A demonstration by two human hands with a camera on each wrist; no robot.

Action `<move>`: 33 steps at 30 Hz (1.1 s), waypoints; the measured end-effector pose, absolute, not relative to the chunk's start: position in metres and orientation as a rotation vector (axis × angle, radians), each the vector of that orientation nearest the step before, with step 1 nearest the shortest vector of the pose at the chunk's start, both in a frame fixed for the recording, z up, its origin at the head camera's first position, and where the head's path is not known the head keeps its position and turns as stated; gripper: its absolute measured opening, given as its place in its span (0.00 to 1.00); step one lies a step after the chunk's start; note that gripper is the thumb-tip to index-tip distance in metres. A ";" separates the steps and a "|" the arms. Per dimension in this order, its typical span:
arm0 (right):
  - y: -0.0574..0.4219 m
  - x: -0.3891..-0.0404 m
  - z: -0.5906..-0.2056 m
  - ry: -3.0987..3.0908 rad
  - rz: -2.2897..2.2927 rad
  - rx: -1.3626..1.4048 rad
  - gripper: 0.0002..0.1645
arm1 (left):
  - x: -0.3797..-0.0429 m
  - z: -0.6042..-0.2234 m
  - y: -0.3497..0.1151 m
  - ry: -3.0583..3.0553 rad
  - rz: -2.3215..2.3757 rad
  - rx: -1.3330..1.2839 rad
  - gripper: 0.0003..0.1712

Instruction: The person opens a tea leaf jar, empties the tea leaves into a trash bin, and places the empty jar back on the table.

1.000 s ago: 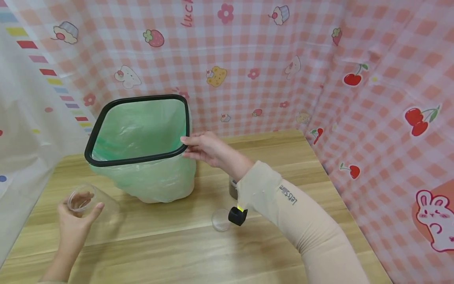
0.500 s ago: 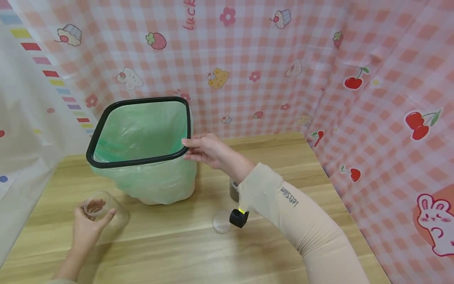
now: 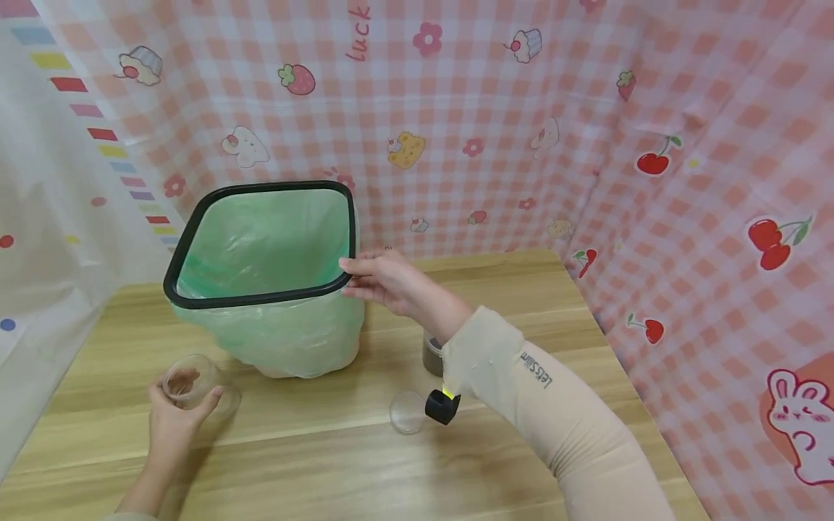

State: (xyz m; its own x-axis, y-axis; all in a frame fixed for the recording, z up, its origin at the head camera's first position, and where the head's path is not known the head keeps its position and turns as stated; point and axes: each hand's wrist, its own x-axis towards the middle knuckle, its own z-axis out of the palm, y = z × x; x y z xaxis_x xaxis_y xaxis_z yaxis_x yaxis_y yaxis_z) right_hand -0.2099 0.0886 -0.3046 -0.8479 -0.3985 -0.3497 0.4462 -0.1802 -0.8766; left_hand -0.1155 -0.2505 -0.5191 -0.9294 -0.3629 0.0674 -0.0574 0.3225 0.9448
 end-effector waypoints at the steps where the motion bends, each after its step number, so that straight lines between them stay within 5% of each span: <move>1: 0.088 -0.210 -0.305 1.556 -2.064 0.056 0.03 | -0.115 -0.520 -0.251 -2.320 -1.636 0.379 0.42; 22: 0.088 -0.204 -0.304 1.550 -2.096 0.032 0.06 | -0.112 -0.512 -0.251 -2.441 -1.562 0.301 0.47; 33: 0.085 -0.207 -0.308 1.570 -2.101 0.064 0.04 | -0.103 -0.503 -0.248 -2.467 -1.617 0.288 0.65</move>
